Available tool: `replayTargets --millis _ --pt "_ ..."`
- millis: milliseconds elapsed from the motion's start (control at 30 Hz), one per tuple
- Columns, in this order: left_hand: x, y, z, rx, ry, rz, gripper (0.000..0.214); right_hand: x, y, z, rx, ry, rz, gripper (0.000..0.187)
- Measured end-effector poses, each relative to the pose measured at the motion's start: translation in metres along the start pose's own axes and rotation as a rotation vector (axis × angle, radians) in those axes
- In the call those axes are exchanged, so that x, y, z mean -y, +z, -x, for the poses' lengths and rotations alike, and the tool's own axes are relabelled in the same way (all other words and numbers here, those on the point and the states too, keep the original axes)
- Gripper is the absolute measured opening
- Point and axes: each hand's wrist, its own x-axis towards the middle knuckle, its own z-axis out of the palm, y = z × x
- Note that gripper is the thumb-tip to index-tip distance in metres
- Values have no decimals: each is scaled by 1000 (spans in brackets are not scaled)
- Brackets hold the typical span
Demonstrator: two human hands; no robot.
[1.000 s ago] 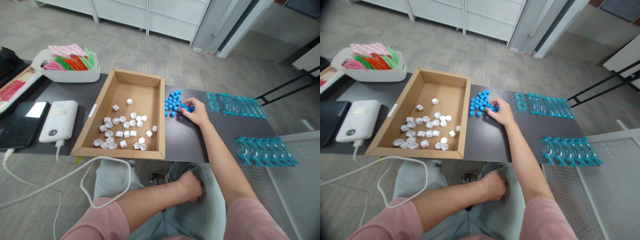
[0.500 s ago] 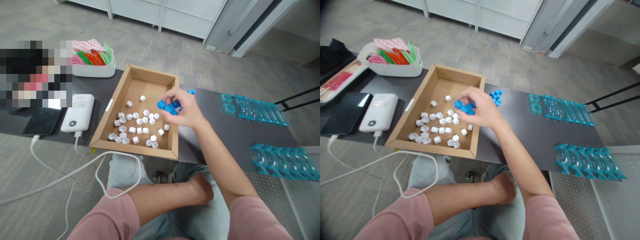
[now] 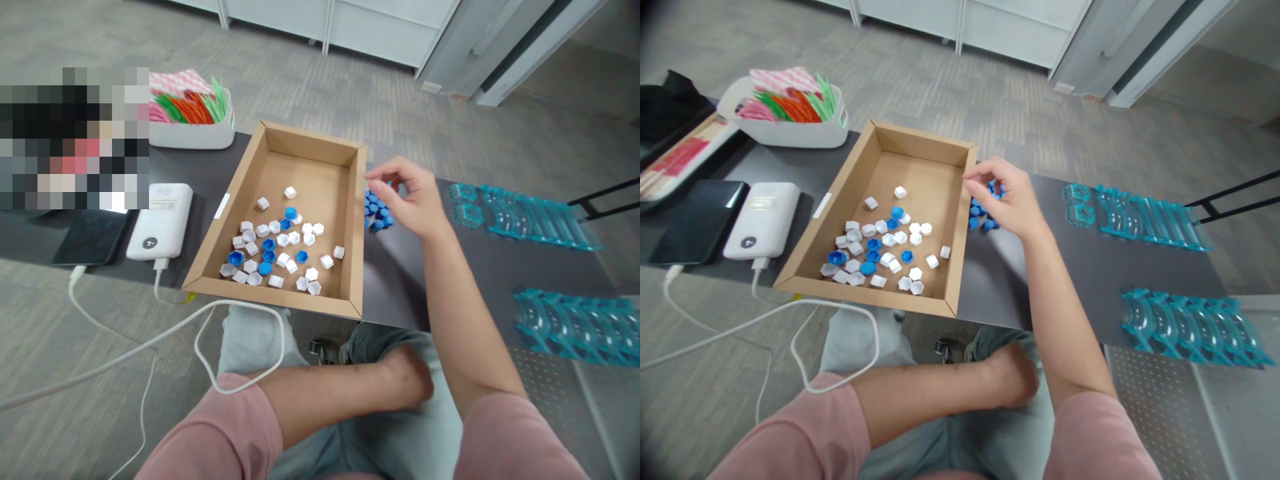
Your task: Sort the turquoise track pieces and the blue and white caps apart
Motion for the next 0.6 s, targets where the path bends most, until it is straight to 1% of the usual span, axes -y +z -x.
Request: replayTargets --millis 67,100,167,233,300,400,500,600 --pt "1 -5 7 36 39 17 27 -28 -23 12 -57 78 15 57" --pt "1 -7 9 38 39 22 28 -40 -32 19 -52 111 19 58" --pt "2 -11 12 31 32 34 27 -58 -45 34 25 166 21 60" --pt "1 -13 14 22 15 38 25 -67 -50 45 142 203 13 63" --pt "0 -14 15 15 -6 33 22 -69 -47 50 239 205 0 67" --pt "-1 -15 16 -6 -21 29 23 -65 -35 49 321 152 13 64" --pt "-1 -15 16 -7 -26 30 27 -60 -23 44 365 92 60 55" --pt "-1 -13 15 1 -29 35 27 -55 -15 41 384 51 84 42"
